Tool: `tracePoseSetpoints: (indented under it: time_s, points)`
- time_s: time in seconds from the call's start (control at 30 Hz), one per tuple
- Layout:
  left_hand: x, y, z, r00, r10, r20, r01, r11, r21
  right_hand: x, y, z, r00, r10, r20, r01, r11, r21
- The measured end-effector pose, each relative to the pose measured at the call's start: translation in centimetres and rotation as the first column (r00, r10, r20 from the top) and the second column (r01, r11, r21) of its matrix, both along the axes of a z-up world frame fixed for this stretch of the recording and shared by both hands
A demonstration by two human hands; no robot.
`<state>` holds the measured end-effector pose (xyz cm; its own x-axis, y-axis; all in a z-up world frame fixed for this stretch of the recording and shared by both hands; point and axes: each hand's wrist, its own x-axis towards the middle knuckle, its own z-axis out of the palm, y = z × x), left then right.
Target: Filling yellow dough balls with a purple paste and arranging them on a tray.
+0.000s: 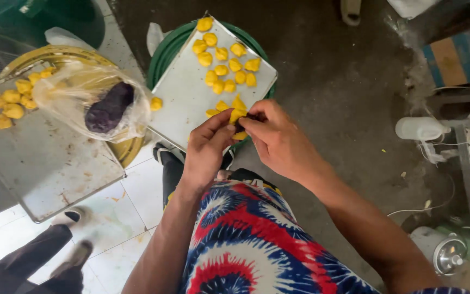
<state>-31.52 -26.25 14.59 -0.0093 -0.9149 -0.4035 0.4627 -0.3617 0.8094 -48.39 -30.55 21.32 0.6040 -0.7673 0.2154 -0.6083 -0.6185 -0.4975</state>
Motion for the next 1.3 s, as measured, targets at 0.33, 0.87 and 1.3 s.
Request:
tracePoseSetpoints:
  time_s: [0.33, 0.87, 1.3]
  points:
    - [-2.4, -0.1, 1.2, 0.993, -0.027, 0.117, 0.032, 0.999, -0.035, -3.9, -1.2, -0.1, 0.960, -0.048, 0.277, -0.035, 0.957, 0.286]
    - [4.6, -2.8, -1.2, 0.974, -0.094, -0.207, 0.066, 0.988, -0.139, -1.4, -5.4, -9.9, 0.424, -0.773, 0.473, -0.475, 0.255, 0.842]
    - [23.2, 2.3, -5.9, 0.915, 0.267, -0.301, -0.282, 0.960, -0.005, 24.3, -5.6, -27.5, 0.869, -0.460, 0.181, -0.025, 0.325, 0.945]
